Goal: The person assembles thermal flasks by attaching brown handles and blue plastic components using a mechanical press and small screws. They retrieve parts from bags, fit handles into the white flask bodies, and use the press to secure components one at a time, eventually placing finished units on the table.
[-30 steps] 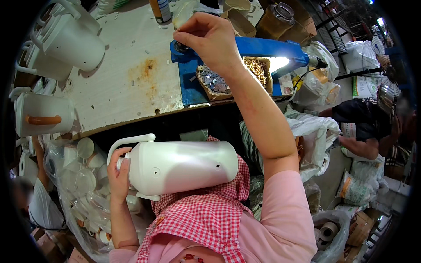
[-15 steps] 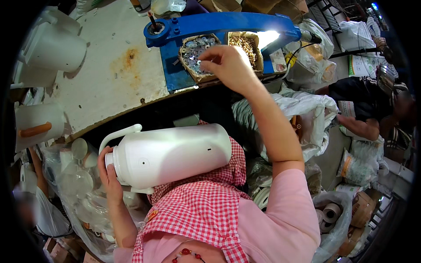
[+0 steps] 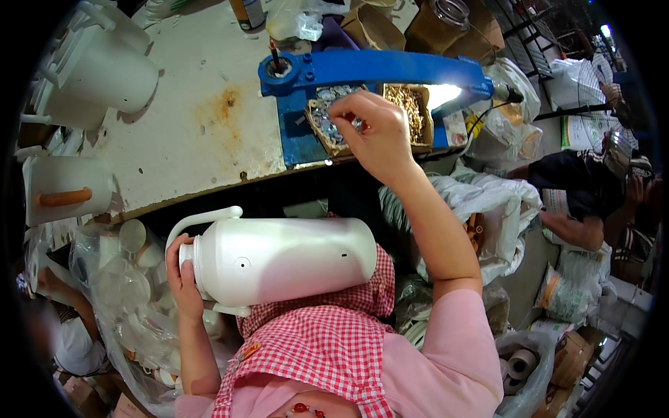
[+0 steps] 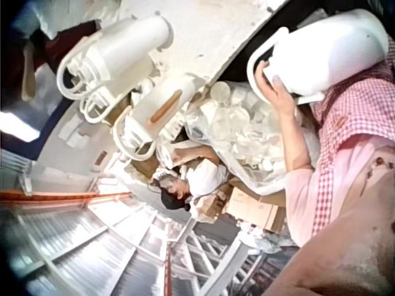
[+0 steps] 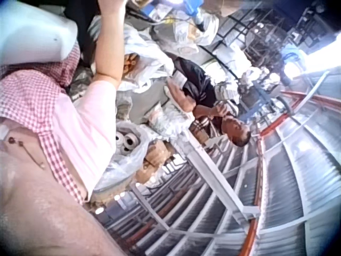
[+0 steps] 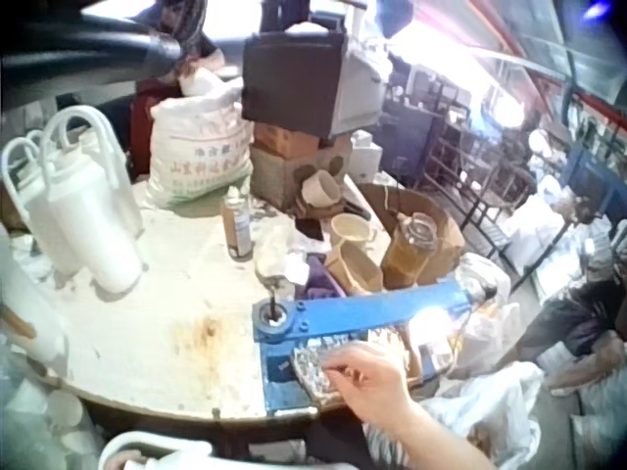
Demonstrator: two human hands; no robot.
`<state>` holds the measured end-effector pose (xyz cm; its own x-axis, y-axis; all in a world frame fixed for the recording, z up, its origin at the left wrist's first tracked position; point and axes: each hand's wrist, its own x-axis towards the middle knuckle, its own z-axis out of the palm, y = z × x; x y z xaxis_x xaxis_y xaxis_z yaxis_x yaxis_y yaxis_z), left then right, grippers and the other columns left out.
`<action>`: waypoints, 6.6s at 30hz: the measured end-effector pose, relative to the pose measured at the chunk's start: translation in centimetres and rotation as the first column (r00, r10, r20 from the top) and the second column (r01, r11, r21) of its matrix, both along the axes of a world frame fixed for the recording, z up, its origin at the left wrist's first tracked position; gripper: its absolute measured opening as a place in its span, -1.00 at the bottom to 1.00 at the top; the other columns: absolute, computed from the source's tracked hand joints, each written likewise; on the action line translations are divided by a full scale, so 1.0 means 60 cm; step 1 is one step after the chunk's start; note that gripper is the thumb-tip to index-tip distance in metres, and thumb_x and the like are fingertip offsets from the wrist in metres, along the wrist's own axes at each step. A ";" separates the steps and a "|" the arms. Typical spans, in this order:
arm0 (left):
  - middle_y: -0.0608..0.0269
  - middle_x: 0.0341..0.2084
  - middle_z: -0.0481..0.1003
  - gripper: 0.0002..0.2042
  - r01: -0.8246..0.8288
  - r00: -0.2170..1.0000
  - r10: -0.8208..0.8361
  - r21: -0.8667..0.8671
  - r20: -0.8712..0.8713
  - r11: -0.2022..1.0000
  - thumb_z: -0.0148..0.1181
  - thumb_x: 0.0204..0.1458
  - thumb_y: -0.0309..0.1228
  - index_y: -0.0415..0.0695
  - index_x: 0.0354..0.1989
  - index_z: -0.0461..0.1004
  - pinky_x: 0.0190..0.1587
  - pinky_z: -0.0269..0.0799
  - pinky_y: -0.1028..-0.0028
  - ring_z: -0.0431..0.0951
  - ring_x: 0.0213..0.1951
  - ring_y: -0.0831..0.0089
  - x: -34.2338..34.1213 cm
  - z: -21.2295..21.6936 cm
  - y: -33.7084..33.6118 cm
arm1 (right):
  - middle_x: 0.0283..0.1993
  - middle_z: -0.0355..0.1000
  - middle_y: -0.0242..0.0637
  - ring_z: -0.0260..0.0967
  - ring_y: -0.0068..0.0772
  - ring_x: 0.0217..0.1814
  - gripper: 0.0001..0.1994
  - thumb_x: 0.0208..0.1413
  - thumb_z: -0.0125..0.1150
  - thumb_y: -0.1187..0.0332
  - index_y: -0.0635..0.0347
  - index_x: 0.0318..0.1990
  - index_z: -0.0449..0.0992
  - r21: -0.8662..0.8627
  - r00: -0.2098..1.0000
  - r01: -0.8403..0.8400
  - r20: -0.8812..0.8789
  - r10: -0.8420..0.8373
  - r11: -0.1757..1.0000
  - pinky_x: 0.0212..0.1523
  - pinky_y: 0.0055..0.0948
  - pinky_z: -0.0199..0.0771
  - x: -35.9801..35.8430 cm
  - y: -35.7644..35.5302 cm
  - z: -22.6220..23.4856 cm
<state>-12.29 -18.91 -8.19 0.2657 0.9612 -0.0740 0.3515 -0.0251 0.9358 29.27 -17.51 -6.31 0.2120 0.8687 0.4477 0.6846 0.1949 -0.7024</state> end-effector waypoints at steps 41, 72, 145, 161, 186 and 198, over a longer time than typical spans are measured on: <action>0.14 -0.01 0.47 -0.57 -0.255 0.957 0.185 0.346 0.223 0.903 -0.18 0.39 -0.14 -0.25 0.12 0.41 0.16 0.33 0.39 0.45 0.05 0.38 0.187 0.123 0.298 | -0.09 0.58 -0.26 0.54 -0.53 -0.19 -0.66 0.14 0.39 0.47 0.32 0.05 0.50 0.138 0.607 0.203 -0.794 -0.014 0.970 -0.16 -0.53 0.58 0.003 0.012 0.050; 0.15 -0.13 0.47 -0.62 -0.072 0.939 0.029 0.113 0.343 0.991 -0.22 0.37 -0.19 -0.22 0.07 0.39 0.04 0.39 0.36 0.46 -0.07 0.42 0.332 0.051 0.261 | -0.13 0.58 -0.31 0.51 -0.58 -0.15 -0.60 0.10 0.44 0.37 0.35 0.05 0.50 0.018 0.713 0.294 -0.670 -0.207 0.956 -0.09 -0.56 0.49 0.140 -0.072 0.028; 0.14 0.05 0.51 -0.34 0.421 0.905 -0.292 0.557 -0.310 0.716 0.41 -0.15 0.09 -0.07 0.08 0.56 0.20 0.36 0.20 0.45 0.16 0.16 0.401 0.143 0.289 | -0.25 0.56 -0.40 0.45 -0.70 -0.20 -0.75 0.23 0.30 0.30 0.34 -0.12 0.55 -0.351 0.979 -0.182 0.024 0.203 0.918 -0.21 -0.58 0.45 0.018 0.055 0.296; 0.28 -0.05 0.51 -0.45 0.269 0.962 -0.195 0.558 -0.189 0.785 0.39 -0.19 0.01 -0.07 -0.05 0.59 0.09 0.35 0.17 0.47 0.09 0.28 0.389 0.125 0.278 | -0.41 0.46 -0.50 0.21 -0.82 -0.49 -0.76 0.27 0.30 0.21 0.21 -0.13 0.54 -0.635 0.970 -0.242 -0.151 0.190 0.734 -0.49 -0.70 0.21 -0.005 0.180 0.261; 0.32 -0.07 0.49 -0.43 0.258 0.964 -0.166 0.575 -0.209 0.777 0.38 -0.17 0.04 -0.07 -0.03 0.59 0.10 0.37 0.17 0.47 0.10 0.34 0.386 0.114 0.275 | -0.29 0.54 -0.49 0.31 -0.82 -0.41 -0.78 0.28 0.26 0.25 0.22 -0.13 0.52 -0.703 0.957 -0.161 0.061 0.284 0.693 -0.45 -0.70 0.31 -0.010 0.189 0.273; 0.18 -0.09 0.53 -0.47 0.256 0.955 -0.290 0.641 -0.053 0.724 0.51 -0.21 -0.16 -0.13 -0.05 0.55 0.08 0.42 0.20 0.50 0.05 0.16 0.391 0.111 0.290 | -0.26 0.61 -0.22 0.56 -0.05 -0.21 -0.73 0.15 0.21 0.13 0.12 -0.18 0.48 -0.578 0.530 0.065 0.711 0.462 0.814 -0.24 -0.12 0.49 -0.064 0.188 0.283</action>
